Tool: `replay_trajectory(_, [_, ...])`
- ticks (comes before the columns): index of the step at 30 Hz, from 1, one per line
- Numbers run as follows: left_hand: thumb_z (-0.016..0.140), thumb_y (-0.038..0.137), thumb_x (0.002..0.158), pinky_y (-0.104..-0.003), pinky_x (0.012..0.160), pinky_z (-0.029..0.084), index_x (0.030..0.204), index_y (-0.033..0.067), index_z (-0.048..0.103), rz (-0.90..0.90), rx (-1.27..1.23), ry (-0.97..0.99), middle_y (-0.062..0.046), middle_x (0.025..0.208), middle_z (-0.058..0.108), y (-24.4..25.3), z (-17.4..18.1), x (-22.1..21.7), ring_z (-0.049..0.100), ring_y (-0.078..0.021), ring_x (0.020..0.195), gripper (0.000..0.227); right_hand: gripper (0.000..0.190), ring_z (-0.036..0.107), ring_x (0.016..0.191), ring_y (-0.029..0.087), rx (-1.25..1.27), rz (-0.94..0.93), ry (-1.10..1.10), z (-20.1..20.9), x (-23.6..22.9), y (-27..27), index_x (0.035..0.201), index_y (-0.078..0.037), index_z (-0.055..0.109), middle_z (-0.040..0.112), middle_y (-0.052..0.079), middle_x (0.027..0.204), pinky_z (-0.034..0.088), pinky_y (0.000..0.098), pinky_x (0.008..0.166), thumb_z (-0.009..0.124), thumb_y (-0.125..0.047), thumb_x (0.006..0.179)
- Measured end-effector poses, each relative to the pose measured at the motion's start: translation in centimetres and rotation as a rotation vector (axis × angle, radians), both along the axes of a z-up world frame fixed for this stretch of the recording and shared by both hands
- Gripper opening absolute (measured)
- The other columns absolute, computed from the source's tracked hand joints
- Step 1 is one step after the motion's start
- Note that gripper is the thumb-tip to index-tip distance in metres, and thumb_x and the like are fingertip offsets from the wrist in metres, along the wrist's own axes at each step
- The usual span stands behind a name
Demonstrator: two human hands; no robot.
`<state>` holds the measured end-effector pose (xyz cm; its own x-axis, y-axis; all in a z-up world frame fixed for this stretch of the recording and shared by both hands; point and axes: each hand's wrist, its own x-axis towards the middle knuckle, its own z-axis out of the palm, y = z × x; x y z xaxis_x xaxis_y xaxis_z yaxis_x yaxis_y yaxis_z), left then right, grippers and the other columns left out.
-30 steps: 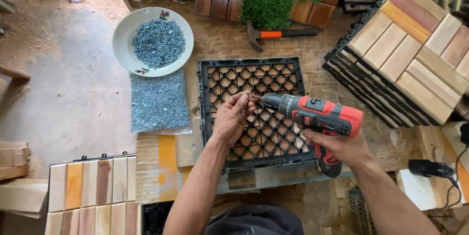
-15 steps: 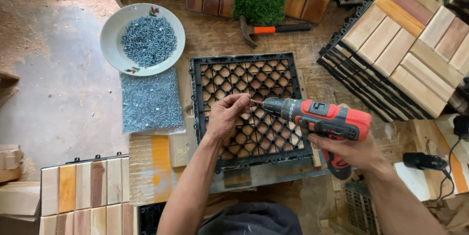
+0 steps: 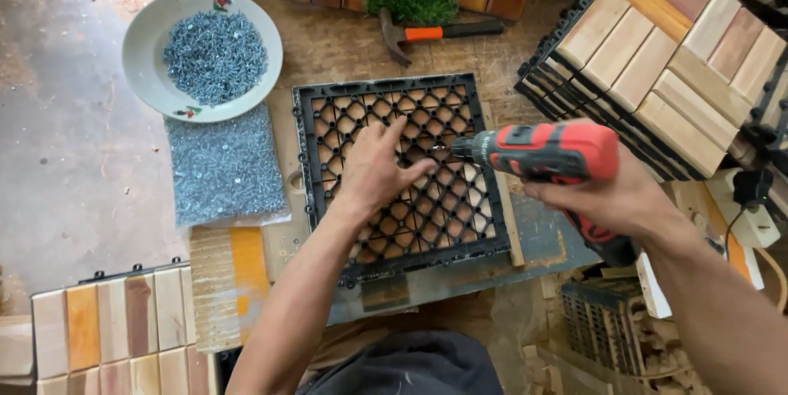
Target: Assembling modular wooden floor tiles by screwing wooden slats onto a plastic grid base using a power drill.
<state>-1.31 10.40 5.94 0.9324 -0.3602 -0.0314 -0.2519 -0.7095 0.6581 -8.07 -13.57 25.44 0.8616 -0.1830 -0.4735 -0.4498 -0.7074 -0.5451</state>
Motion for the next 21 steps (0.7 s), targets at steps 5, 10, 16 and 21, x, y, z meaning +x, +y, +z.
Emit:
replay_trajectory(5, [0.060, 0.099, 0.068, -0.039, 0.079, 0.050, 0.141, 0.0078, 0.054, -0.037, 0.283, -0.409, -0.012, 0.108, 0.055, -1.4, -5.1, 0.5, 0.051, -0.0245, 0.093, 0.117, 0.036, 0.063, 0.056, 0.019, -0.040, 0.046, 0.074, 1.5, 2.8, 2.2, 0.111, -0.012, 0.076, 0.071, 0.011, 0.062, 0.051, 0.0327, 0.057, 0.086, -0.012, 0.076])
replay_trajectory(10, [0.063, 0.099, 0.067, -0.038, 0.078, 0.049, 0.132, 0.0087, 0.057, -0.024, 0.274, -0.386, -0.010, 0.104, 0.051, -1.5, -5.3, 0.6, 0.048, -0.0229, 0.091, 0.111, 0.021, 0.055, 0.052, 0.015, 0.014, 0.175, 0.024, 0.8, 4.0, 2.3, 0.097, -0.009, 0.072, 0.067, 0.008, 0.058, 0.045, 0.0316, 0.049, 0.084, -0.008, 0.079])
replay_trajectory(16, [0.067, 0.095, 0.067, -0.040, 0.082, 0.049, 0.137, 0.0083, 0.057, -0.028, 0.233, -0.377, -0.011, 0.106, 0.053, -1.4, -5.5, 0.3, 0.051, -0.0255, 0.095, 0.112, 0.033, 0.048, 0.062, 0.018, -0.187, 0.207, 0.193, 1.4, 6.0, 4.2, 0.108, -0.018, 0.076, 0.063, 0.004, 0.071, 0.043, 0.0315, 0.061, 0.078, -0.014, 0.076])
replay_trajectory(21, [0.061, 0.099, 0.066, -0.040, 0.080, 0.050, 0.135, 0.0072, 0.060, -0.007, 0.224, -0.463, -0.012, 0.106, 0.055, -1.5, -5.7, 0.4, 0.053, -0.0267, 0.094, 0.115, 0.017, 0.054, 0.059, 0.020, -0.166, 0.374, 0.397, 1.6, 8.5, 4.1, 0.099, -0.010, 0.073, 0.059, 0.008, 0.067, 0.052, 0.0333, 0.061, 0.077, -0.004, 0.083])
